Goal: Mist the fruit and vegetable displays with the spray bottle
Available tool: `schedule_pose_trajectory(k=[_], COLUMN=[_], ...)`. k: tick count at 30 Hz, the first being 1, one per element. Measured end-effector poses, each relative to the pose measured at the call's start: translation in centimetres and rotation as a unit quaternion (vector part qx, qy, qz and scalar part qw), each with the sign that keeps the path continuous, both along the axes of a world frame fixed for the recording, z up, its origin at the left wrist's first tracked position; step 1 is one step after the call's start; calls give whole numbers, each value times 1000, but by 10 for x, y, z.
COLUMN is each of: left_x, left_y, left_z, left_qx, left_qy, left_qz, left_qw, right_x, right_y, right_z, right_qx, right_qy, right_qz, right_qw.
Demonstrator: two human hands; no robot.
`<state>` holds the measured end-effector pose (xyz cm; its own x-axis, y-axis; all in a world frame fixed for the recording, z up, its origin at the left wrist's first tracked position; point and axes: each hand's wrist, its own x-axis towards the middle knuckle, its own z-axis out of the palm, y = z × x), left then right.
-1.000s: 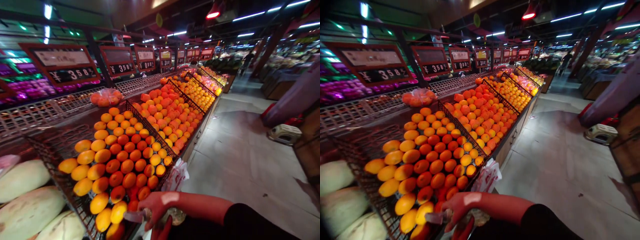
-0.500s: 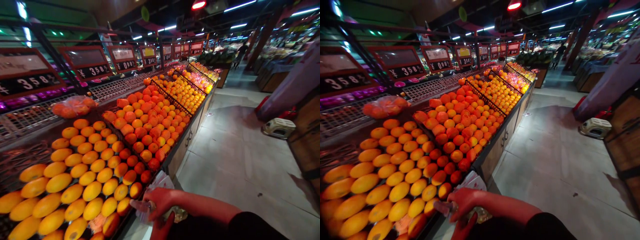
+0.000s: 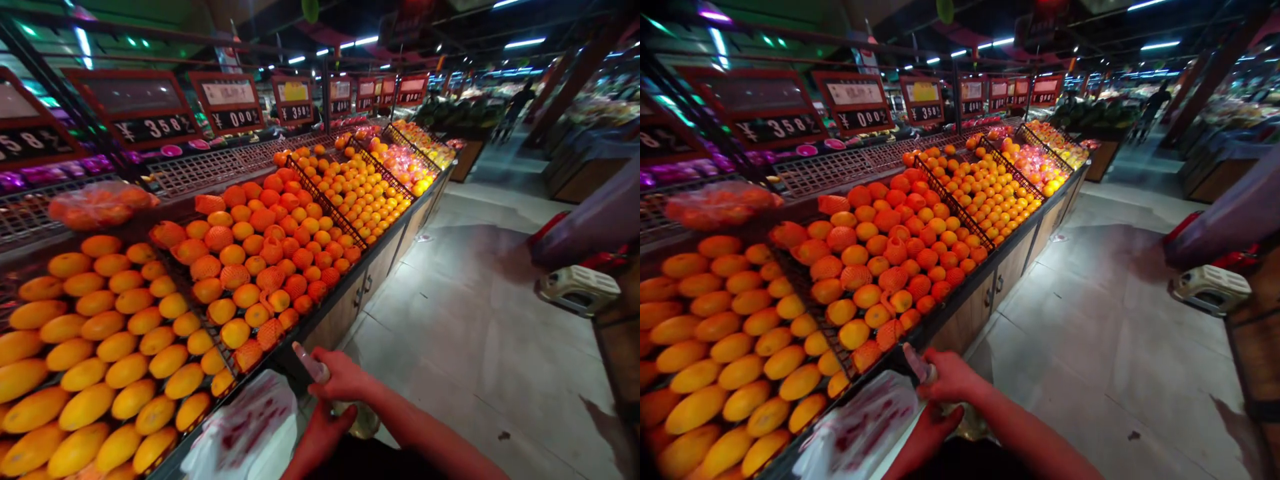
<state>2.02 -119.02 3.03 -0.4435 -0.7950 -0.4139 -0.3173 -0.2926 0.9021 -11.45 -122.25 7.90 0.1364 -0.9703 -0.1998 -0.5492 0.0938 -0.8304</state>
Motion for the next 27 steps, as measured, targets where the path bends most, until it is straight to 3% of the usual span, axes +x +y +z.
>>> schedule_pose_trajectory(k=[3,6,12,15,18,21,25,27], left_x=[-33,-74,-153,-176,-182,-168,-125,-100], left_y=[-18,-43,-86,-105,-127,-149,-164,-161], left_z=[-8,-8,12,23,27,26,16,7], left_qx=[-21,-45,-56,-59,-49,-26,-34,-42], left_qy=[47,94,192,188,163,139,104,71], left_qz=[-80,-137,-242,-276,-282,-251,-150,-66], left_qw=[995,985,949,941,944,958,983,994], right_x=[-42,-85,-165,-189,-194,-177,-131,-103], right_y=[-6,-14,-22,-35,-63,-101,-152,-172], right_z=[-3,-2,11,18,23,27,33,36], right_qx=[-17,-42,-81,-70,-54,-29,-12,-17], right_qy=[3,-17,-25,-1,23,40,48,47], right_qz=[-72,-139,-266,-276,-207,-97,50,128], right_qw=[997,989,960,959,977,994,998,991])
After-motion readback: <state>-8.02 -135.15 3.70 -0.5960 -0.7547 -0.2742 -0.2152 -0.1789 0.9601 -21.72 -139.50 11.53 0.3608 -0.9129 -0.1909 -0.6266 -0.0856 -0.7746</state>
